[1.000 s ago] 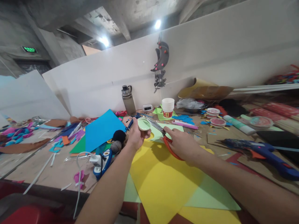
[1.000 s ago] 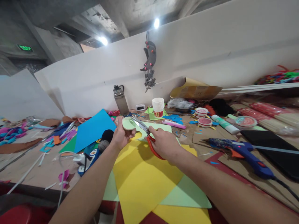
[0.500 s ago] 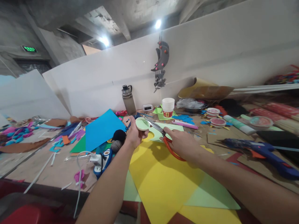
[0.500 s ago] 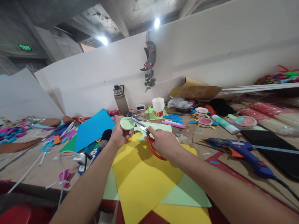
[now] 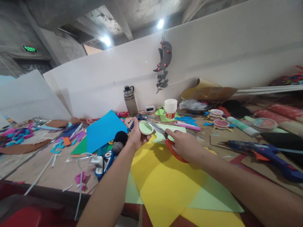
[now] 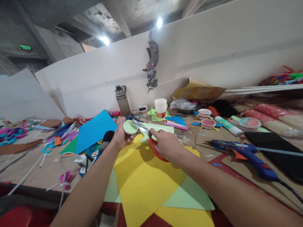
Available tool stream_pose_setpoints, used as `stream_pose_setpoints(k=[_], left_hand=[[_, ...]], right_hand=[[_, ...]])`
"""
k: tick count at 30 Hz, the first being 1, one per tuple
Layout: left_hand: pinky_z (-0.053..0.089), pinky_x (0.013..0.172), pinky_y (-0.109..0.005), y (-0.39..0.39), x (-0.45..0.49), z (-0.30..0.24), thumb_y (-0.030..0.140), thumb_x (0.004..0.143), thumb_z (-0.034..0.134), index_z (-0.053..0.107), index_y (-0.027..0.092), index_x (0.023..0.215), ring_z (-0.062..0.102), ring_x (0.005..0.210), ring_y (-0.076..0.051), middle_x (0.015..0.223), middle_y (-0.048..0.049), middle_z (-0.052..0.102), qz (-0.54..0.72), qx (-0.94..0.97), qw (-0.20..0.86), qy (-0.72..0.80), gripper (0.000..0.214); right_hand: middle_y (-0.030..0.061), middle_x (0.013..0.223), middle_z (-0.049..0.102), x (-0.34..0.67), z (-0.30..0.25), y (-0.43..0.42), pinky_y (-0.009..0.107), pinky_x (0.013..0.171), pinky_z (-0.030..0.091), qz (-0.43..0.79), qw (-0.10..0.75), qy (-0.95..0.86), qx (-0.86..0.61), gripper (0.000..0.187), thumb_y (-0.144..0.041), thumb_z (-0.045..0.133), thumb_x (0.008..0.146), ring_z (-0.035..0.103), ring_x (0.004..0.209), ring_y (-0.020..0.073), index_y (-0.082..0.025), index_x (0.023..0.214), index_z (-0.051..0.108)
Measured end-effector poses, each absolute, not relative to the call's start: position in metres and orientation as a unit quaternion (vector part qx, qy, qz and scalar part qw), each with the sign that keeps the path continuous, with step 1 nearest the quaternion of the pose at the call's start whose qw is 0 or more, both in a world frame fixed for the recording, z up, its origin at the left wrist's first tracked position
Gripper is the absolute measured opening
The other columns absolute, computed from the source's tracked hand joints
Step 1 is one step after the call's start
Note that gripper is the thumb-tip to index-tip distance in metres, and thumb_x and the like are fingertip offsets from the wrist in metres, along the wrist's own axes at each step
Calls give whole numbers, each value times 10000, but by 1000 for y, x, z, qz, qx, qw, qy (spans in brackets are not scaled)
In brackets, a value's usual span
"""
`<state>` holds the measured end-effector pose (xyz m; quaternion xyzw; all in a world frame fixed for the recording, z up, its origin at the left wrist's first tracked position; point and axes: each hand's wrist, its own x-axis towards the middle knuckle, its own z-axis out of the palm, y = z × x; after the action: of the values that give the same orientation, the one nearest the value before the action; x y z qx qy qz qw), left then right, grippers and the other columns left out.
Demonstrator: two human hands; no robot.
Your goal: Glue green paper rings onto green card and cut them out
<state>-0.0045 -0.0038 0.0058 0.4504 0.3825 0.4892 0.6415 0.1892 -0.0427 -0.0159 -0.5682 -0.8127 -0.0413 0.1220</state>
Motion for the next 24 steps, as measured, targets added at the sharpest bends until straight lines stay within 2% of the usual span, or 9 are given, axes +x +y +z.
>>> stream_pose_setpoints(k=[13, 16, 20, 24], left_hand=[[236, 275, -178, -1, -16, 9, 816, 775, 209, 617, 91, 734, 452, 342, -84, 574, -116, 644, 472, 466, 654, 365, 833], [280, 283, -188, -1, -16, 10, 829, 761, 194, 618, 90, 757, 511, 372, -115, 557, -111, 630, 466, 458, 665, 362, 852], [352, 310, -191, 0, -11, 8, 763, 812, 280, 604, 114, 835, 598, 458, -156, 562, -71, 614, 512, 444, 656, 333, 726], [351, 302, -179, 1, -9, 5, 684, 861, 323, 590, 130, 830, 587, 453, -140, 592, -58, 621, 538, 441, 642, 322, 616]], right_hand=[[91, 943, 709, 188, -18, -42, 293, 570, 310, -42, 122, -822, -554, 325, -360, 360, 938, 660, 790, 247, -219, 1197, 498], [93, 944, 709, 188, -18, -41, 295, 572, 315, -35, 117, -820, -559, 328, -350, 342, 943, 661, 799, 251, -220, 1205, 491], [93, 947, 706, 188, -18, -41, 294, 576, 325, -27, 121, -813, -568, 338, -366, 341, 944, 660, 802, 249, -219, 1212, 484], [97, 945, 703, 188, -18, -42, 292, 588, 333, -25, 121, -810, -574, 326, -353, 348, 946, 656, 801, 237, -226, 1215, 481]])
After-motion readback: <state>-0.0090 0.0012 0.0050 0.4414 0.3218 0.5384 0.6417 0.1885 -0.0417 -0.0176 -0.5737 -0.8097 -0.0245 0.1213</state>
